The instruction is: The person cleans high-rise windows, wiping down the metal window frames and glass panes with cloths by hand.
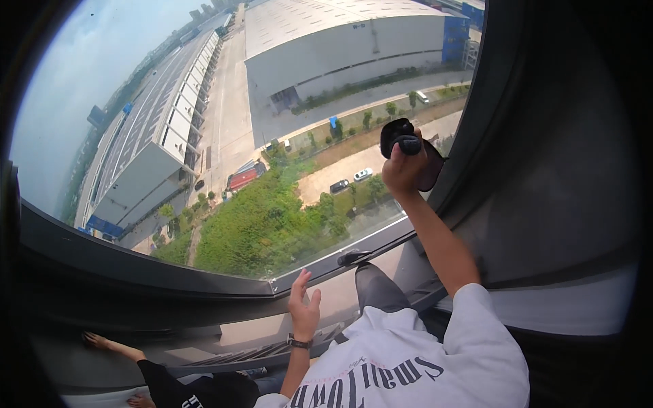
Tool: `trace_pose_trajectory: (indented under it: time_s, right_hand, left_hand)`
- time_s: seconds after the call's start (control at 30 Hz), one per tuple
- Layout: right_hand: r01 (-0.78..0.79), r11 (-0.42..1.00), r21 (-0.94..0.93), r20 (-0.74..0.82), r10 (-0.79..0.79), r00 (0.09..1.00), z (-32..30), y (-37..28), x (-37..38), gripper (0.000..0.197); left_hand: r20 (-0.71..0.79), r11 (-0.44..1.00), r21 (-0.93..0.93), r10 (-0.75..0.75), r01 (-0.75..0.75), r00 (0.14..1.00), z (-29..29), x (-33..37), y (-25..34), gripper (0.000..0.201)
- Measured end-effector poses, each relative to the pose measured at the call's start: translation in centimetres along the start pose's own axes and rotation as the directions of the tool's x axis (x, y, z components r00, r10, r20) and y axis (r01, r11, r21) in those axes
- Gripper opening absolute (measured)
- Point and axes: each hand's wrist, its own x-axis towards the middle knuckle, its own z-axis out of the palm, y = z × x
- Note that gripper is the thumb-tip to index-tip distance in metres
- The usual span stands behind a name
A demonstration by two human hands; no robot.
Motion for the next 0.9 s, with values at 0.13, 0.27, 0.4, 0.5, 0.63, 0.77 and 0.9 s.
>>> trace_pose_trajectory:
  time_s: [0.13, 0.27, 0.4, 0.5, 0.63, 0.77, 0.9]
  right_hand:
    - [0.281, 0.938, 0.205, 0.177, -0.317, 0.932, 2.5, -9.6, 0.2, 0.025]
    - [0.405, 0.887, 0.221, 0.191, -0.447, 0.874, 2.9, -10.5, 0.1, 0.025]
    - [0.54, 0.804, 0.249, 0.199, -0.588, 0.784, 1.9, -8.4, 5.1, 0.028]
    - [0.582, 0.695, -0.422, -0.196, -0.697, 0.689, 1.9, -5.2, 10.5, 0.007]
    - [0.675, 0.683, -0.279, -0.167, -0.726, 0.667, 2.7, -5.1, 7.4, 0.023]
    - [0.301, 0.763, 0.573, 0.299, -0.536, 0.79, 3.5, -13.5, -0.1, 0.026]
    - [0.309, 0.731, 0.608, 0.381, -0.61, 0.694, 3.9, -13.5, -3.1, 0.024]
  left_hand:
    - [-0.007, 1.0, -0.01, -0.014, 0.014, 1.0, 0.3, -1.3, -0.7, 0.04]
    - [-0.032, 1.0, -0.012, -0.016, 0.016, 0.999, 0.2, -0.9, 0.0, 0.039]
    - [-0.02, 1.0, 0.019, -0.007, 0.007, 1.0, -1.0, -0.9, -0.5, 0.038]
    - [-0.024, 0.999, 0.029, -0.013, 0.014, 1.0, -0.9, -1.1, -0.6, 0.037]
    - [-0.012, 0.999, 0.028, -0.035, 0.035, 0.999, -0.7, -0.7, -2.1, 0.035]
    - [0.046, 1.0, 0.024, -0.021, 0.02, 0.999, -0.4, 0.0, -1.1, 0.034]
    - [0.052, 0.998, 0.006, 0.057, -0.058, 0.997, -0.3, 1.2, 0.5, 0.033]
